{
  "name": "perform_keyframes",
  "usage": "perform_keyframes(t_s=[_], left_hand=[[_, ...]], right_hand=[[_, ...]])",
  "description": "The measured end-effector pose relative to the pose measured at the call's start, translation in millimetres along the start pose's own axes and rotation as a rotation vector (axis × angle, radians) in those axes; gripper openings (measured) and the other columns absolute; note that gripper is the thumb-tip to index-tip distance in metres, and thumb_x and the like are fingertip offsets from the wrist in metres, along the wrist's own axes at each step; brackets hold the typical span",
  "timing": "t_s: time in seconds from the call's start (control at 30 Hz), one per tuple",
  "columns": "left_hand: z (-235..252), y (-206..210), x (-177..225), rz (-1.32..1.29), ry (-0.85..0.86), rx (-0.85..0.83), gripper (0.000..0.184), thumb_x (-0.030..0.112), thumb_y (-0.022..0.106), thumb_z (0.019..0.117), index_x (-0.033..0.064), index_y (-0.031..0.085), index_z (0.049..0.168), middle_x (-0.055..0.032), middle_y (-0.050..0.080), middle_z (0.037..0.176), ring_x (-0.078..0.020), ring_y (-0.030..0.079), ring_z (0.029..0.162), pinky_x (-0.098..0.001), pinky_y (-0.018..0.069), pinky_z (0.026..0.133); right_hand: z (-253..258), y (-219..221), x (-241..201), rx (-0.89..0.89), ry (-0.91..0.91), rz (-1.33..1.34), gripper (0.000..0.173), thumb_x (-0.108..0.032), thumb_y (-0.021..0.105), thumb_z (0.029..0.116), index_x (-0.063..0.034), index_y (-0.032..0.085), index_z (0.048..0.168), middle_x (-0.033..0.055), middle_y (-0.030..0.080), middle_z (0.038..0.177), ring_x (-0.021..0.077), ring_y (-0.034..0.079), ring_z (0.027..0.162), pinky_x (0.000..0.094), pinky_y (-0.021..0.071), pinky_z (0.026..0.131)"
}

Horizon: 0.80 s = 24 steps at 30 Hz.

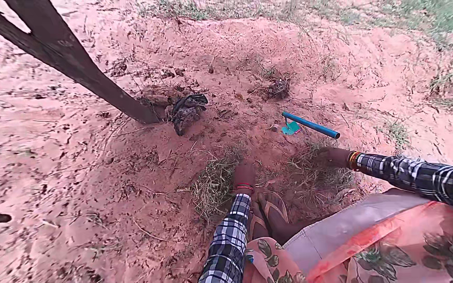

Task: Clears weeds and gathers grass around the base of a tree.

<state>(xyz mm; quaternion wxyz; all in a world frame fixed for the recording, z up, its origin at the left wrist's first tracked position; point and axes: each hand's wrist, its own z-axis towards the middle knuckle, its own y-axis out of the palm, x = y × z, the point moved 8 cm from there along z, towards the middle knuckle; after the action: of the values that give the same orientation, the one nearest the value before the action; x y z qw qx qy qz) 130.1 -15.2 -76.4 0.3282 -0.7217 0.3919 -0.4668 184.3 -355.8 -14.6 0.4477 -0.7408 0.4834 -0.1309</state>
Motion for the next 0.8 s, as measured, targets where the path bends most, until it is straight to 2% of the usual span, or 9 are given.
perform_keyframes(t_s=[0.1, 0.17, 0.27, 0.43, 0.5, 0.53, 0.6, 0.7, 0.8], left_hand=[[-4, -7, 32, -0.019, 0.049, -0.006, 0.039, 0.026, 0.041, 0.1099, 0.0174, 0.064, 0.141, -0.0153, 0.059, 0.146, -0.0343, 0.052, 0.139, -0.0527, 0.0424, 0.114], [-11, -5, 56, -0.043, 0.097, -0.042, 0.039, 0.024, 0.043, 0.1088, 0.0149, 0.064, 0.141, -0.0158, 0.059, 0.145, -0.0340, 0.050, 0.140, -0.0508, 0.0396, 0.116], [-18, 16, 85, -0.048, 0.170, -0.166, 0.040, 0.024, 0.046, 0.1078, 0.0170, 0.060, 0.144, -0.0140, 0.056, 0.149, -0.0330, 0.049, 0.141, -0.0499, 0.0413, 0.115], [-27, 83, 75, 0.094, 0.063, -0.345, 0.055, 0.033, 0.057, 0.1041, 0.0106, 0.049, 0.154, -0.0271, 0.032, 0.163, -0.0491, 0.033, 0.148, -0.0627, 0.0372, 0.115], [-23, 108, 55, 0.142, 0.009, -0.384, 0.061, 0.031, 0.058, 0.1031, 0.0049, 0.043, 0.156, -0.0251, 0.017, 0.169, -0.0506, 0.020, 0.154, -0.0632, 0.0333, 0.118], [-22, 114, 49, 0.158, -0.001, -0.403, 0.064, 0.027, 0.061, 0.1012, 0.0052, 0.040, 0.157, -0.0223, 0.013, 0.171, -0.0502, 0.017, 0.155, -0.0644, 0.0343, 0.117], [-19, 120, 43, 0.183, -0.012, -0.436, 0.070, 0.023, 0.066, 0.0980, 0.0076, 0.036, 0.160, -0.0182, 0.010, 0.173, -0.0495, 0.014, 0.156, -0.0681, 0.0352, 0.114], [-17, 118, 44, 0.188, -0.018, -0.474, 0.074, 0.025, 0.067, 0.0982, 0.0087, 0.033, 0.162, -0.0167, 0.006, 0.173, -0.0511, 0.011, 0.156, -0.0732, 0.0333, 0.112], [-20, 115, 46, 0.076, -0.027, -0.470, 0.069, 0.014, 0.065, 0.0984, 0.0078, 0.036, 0.160, -0.0161, 0.011, 0.173, -0.0526, 0.013, 0.154, -0.0736, 0.0321, 0.112]], right_hand=[[15, -11, 17, 0.156, 0.096, 0.029, 0.044, -0.021, 0.074, 0.0966, -0.0063, 0.065, 0.138, 0.0205, 0.054, 0.149, 0.0407, 0.049, 0.140, 0.0578, 0.0407, 0.114], [24, 4, 17, 0.027, 0.131, -0.118, 0.064, -0.037, 0.078, 0.0931, -0.0192, 0.055, 0.150, 0.0157, 0.042, 0.161, 0.0434, 0.036, 0.149, 0.0698, 0.0368, 0.110], [28, 34, -1, -0.184, 0.038, -0.280, 0.081, -0.031, 0.086, 0.0851, -0.0311, 0.046, 0.156, 0.0130, 0.033, 0.167, 0.0470, 0.023, 0.154, 0.0771, 0.0319, 0.107], [24, 43, 27, -0.295, 0.185, -0.305, 0.057, -0.020, 0.083, 0.0863, -0.0174, 0.064, 0.141, 0.0191, 0.049, 0.155, 0.0516, 0.044, 0.139, 0.0771, 0.0386, 0.100], [2, 15, 19, -0.351, 0.240, -0.297, 0.041, -0.016, 0.069, 0.0977, -0.0043, 0.063, 0.137, 0.0265, 0.057, 0.144, 0.0501, 0.055, 0.130, 0.0703, 0.0451, 0.102], [-19, -4, -1, -0.450, 0.302, -0.274, 0.041, -0.013, 0.055, 0.1066, 0.0055, 0.053, 0.144, 0.0316, 0.049, 0.150, 0.0499, 0.047, 0.140, 0.0644, 0.0377, 0.112], [-41, -27, -31, -0.543, 0.384, -0.244, 0.043, -0.007, 0.044, 0.1100, 0.0187, 0.042, 0.144, 0.0380, 0.040, 0.154, 0.0498, 0.038, 0.147, 0.0573, 0.0286, 0.120], [-39, -30, -45, -0.537, 0.335, -0.267, 0.044, -0.011, 0.057, 0.1057, 0.0185, 0.050, 0.138, 0.0376, 0.050, 0.145, 0.0484, 0.047, 0.140, 0.0578, 0.0341, 0.116], [-24, -47, -71, -0.436, 0.188, -0.321, 0.050, -0.028, 0.071, 0.0980, -0.0001, 0.061, 0.137, 0.0281, 0.067, 0.120, 0.0455, 0.064, 0.113, 0.0635, 0.0485, 0.096]])
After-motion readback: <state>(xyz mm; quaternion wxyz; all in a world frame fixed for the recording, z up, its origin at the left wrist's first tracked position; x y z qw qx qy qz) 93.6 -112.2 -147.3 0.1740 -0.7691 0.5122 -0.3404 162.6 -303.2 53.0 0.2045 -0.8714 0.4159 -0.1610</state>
